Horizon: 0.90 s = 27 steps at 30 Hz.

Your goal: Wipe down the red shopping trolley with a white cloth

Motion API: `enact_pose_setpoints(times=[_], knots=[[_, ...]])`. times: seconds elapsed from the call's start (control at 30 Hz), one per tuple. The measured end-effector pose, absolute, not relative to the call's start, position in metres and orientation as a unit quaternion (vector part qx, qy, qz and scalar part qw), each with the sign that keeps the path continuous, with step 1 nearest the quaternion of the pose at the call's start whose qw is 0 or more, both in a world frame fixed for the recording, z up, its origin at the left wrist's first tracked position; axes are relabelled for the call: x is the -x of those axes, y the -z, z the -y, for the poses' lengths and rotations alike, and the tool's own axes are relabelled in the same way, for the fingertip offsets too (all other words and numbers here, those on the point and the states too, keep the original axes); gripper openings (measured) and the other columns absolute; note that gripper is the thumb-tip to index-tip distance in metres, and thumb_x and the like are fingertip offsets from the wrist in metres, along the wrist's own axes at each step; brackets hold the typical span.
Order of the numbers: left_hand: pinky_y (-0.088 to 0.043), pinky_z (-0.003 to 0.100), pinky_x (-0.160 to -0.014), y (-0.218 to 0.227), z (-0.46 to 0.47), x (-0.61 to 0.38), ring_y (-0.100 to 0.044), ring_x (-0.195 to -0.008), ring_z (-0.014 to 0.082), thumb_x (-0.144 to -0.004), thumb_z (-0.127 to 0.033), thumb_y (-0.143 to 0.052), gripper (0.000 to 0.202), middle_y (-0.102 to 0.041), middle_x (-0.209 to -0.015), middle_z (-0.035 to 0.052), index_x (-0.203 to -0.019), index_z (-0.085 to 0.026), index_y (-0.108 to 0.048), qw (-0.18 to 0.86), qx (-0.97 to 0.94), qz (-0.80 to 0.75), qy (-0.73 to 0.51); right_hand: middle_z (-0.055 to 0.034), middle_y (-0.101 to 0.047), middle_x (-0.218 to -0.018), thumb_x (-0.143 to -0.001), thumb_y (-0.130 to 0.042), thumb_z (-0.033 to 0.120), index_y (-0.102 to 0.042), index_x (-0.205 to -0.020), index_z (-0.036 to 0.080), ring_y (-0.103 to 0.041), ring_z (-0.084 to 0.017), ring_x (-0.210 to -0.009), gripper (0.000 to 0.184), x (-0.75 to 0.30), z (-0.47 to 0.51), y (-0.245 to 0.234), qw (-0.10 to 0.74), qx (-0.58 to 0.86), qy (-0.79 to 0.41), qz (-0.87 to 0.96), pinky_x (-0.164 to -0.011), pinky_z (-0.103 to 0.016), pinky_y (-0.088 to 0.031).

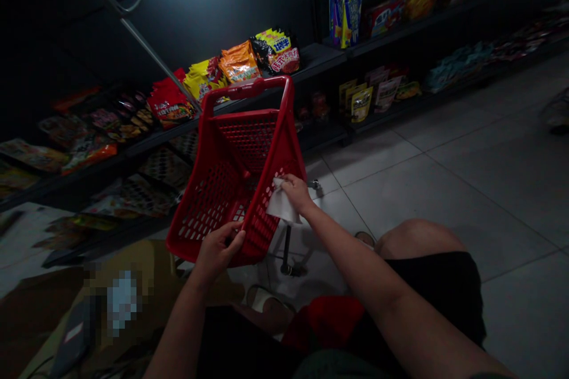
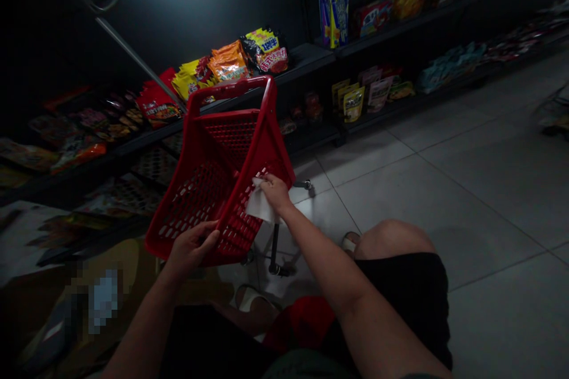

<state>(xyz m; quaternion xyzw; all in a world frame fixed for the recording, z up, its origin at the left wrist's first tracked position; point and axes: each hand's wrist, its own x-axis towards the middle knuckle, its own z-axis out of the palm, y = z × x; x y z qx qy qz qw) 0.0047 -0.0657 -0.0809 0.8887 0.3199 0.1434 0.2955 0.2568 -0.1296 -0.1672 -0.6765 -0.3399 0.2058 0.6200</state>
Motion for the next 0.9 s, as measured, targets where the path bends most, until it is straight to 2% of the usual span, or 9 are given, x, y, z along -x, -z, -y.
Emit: enact_pose_setpoints(times=[0.07,0.17,0.23,0.43,0.53,0.63,0.7,0.87,0.9], knots=[[-0.053,0.026,-0.07,0.081,0.066,-0.004,-0.069,-0.075,0.0173,-0.086,-0.045,-0.059,0.036,-0.075,-0.083,0.003,-0.106,-0.017,-0.071,0.295,-0.889,-0.321,-0.142,-0.0044,-0.071,-0.117,-0.086,-0.048,0.02,-0.069,-0.116,0.018,-0.065,-0.019,-0.109,0.038,-0.261,0.128,0.166,0.64,0.674,-0.188,0.316,-0.1,-0.031,-0.047],[-0.053,0.027,-0.074,0.083,0.064,-0.002,-0.069,-0.078,0.0176,-0.086,-0.045,-0.059,0.038,-0.076,-0.087,0.0045,-0.107,-0.016,-0.071,0.29,-0.891,-0.319,-0.142,-0.0063,-0.066,-0.129,-0.085,-0.052,0.021,-0.065,-0.126,0.021,-0.059,-0.019,-0.12,0.043,-0.264,0.126,0.168,0.607,0.676,-0.165,0.383,-0.107,-0.03,-0.042],[-0.053,0.027,-0.075,0.085,0.061,-0.001,-0.069,-0.079,0.018,-0.085,-0.046,-0.059,0.04,-0.076,-0.087,0.0048,-0.106,-0.015,-0.072,0.285,-0.892,-0.321,-0.143,-0.0057,-0.065,-0.129,-0.084,-0.054,0.021,-0.064,-0.128,0.023,-0.059,-0.02,-0.12,0.045,-0.267,0.124,0.17,0.591,0.673,-0.169,0.412,-0.107,-0.031,-0.041],[-0.054,0.027,-0.076,0.091,0.055,0.005,-0.07,-0.081,0.018,-0.086,-0.046,-0.059,0.041,-0.076,-0.091,0.005,-0.111,-0.016,-0.071,0.29,-0.891,-0.324,-0.133,-0.0029,-0.073,-0.103,-0.085,-0.046,0.024,-0.07,-0.11,0.017,-0.067,-0.02,-0.094,0.035,-0.278,0.121,0.183,0.677,0.653,-0.241,0.241,-0.087,-0.031,-0.052],[-0.054,0.027,-0.076,0.094,0.054,0.006,-0.069,-0.081,0.0183,-0.085,-0.046,-0.061,0.041,-0.076,-0.089,0.0049,-0.11,-0.016,-0.072,0.292,-0.888,-0.326,-0.139,-0.0027,-0.072,-0.114,-0.082,-0.05,0.02,-0.07,-0.112,0.02,-0.064,-0.019,-0.108,0.035,-0.274,0.128,0.197,0.661,0.649,-0.21,0.313,-0.098,-0.031,-0.047],[-0.054,0.026,-0.074,0.092,0.056,0.004,-0.069,-0.079,0.0179,-0.084,-0.047,-0.062,0.041,-0.076,-0.086,0.0043,-0.11,-0.016,-0.072,0.305,-0.883,-0.328,-0.14,-0.0063,-0.065,-0.13,-0.084,-0.052,0.02,-0.064,-0.127,0.022,-0.058,-0.02,-0.122,0.044,-0.266,0.13,0.205,0.615,0.657,-0.182,0.396,-0.108,-0.034,-0.04],[-0.054,0.026,-0.071,0.09,0.057,0.003,-0.069,-0.076,0.0175,-0.083,-0.047,-0.062,0.042,-0.075,-0.083,0.004,-0.109,-0.015,-0.072,0.318,-0.876,-0.334,-0.14,-0.0072,-0.063,-0.133,-0.084,-0.055,0.02,-0.061,-0.132,0.023,-0.056,-0.021,-0.124,0.049,-0.266,0.127,0.203,0.589,0.666,-0.18,0.422,-0.109,-0.034,-0.039],[-0.055,0.025,-0.072,0.087,0.058,0.001,-0.07,-0.078,0.0172,-0.084,-0.046,-0.062,0.041,-0.076,-0.086,0.0041,-0.108,-0.015,-0.072,0.331,-0.872,-0.334,-0.134,-0.0025,-0.074,-0.103,-0.084,-0.047,0.019,-0.071,-0.112,0.018,-0.068,-0.019,-0.095,0.036,-0.283,0.117,0.191,0.641,0.655,-0.25,0.312,-0.089,-0.03,-0.052],[-0.055,0.025,-0.074,0.087,0.058,0.001,-0.07,-0.079,0.0172,-0.083,-0.046,-0.062,0.04,-0.076,-0.088,0.0043,-0.108,-0.016,-0.072,0.33,-0.874,-0.331,-0.136,-0.0023,-0.074,-0.102,-0.086,-0.045,0.02,-0.07,-0.112,0.018,-0.068,-0.019,-0.093,0.037,-0.286,0.116,0.191,0.653,0.656,-0.244,0.289,-0.087,-0.031,-0.052]])
